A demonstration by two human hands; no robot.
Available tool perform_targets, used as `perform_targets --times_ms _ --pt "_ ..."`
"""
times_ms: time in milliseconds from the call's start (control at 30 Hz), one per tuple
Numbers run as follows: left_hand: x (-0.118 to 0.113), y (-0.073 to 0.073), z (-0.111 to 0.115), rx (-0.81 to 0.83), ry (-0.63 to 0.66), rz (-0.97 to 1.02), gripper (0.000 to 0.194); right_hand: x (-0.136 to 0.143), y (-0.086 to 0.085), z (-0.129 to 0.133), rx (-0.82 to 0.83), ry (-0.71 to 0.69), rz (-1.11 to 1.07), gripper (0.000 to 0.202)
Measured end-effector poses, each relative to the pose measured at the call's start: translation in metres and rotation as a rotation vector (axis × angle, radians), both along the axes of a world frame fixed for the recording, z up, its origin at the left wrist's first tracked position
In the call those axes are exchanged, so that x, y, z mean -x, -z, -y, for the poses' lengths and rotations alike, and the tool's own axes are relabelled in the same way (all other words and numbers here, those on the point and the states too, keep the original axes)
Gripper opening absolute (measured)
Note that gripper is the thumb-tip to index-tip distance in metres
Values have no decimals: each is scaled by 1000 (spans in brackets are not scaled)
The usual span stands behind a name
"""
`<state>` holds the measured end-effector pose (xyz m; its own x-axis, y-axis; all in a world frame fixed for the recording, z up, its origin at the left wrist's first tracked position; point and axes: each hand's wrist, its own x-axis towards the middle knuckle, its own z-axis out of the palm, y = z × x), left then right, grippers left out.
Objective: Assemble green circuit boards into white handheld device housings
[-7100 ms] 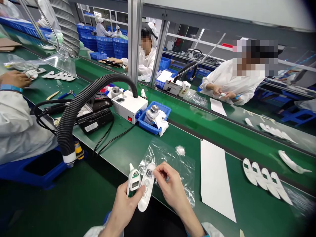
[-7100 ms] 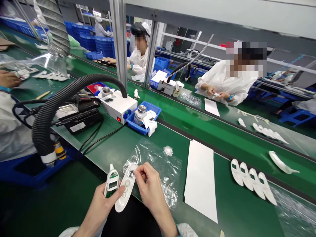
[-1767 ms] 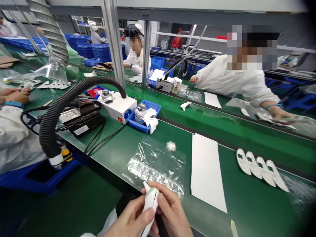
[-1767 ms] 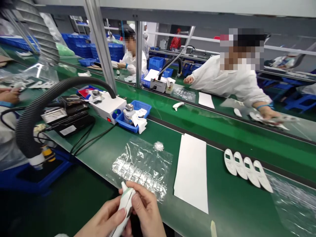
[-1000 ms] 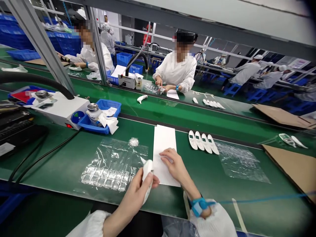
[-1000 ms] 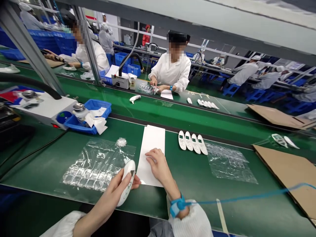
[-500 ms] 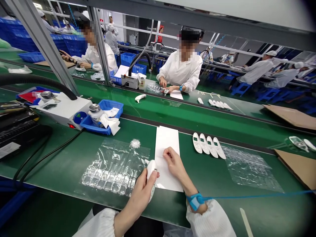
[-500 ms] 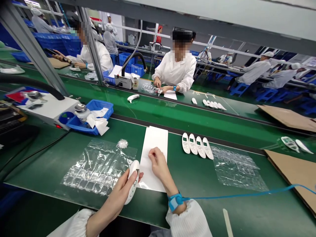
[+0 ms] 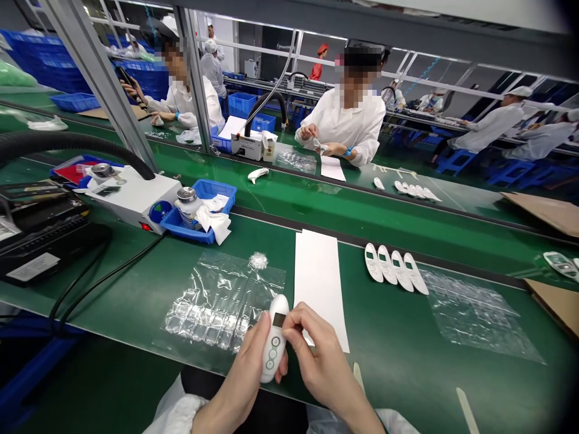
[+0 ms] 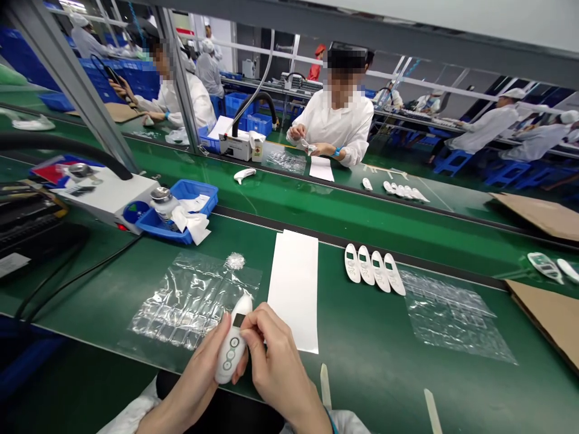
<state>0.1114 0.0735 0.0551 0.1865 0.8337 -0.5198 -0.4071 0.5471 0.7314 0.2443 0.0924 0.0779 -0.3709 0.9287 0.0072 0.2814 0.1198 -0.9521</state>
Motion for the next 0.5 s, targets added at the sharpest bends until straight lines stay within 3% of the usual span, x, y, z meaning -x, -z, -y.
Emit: perform_targets --times_ms 167,500 --pt "5 10 4 -4 31 -18 54 6 11 -7 -136 56 59 21" --pt "3 6 3 3 27 -4 54 7 18 -9 -92 88 22 20"
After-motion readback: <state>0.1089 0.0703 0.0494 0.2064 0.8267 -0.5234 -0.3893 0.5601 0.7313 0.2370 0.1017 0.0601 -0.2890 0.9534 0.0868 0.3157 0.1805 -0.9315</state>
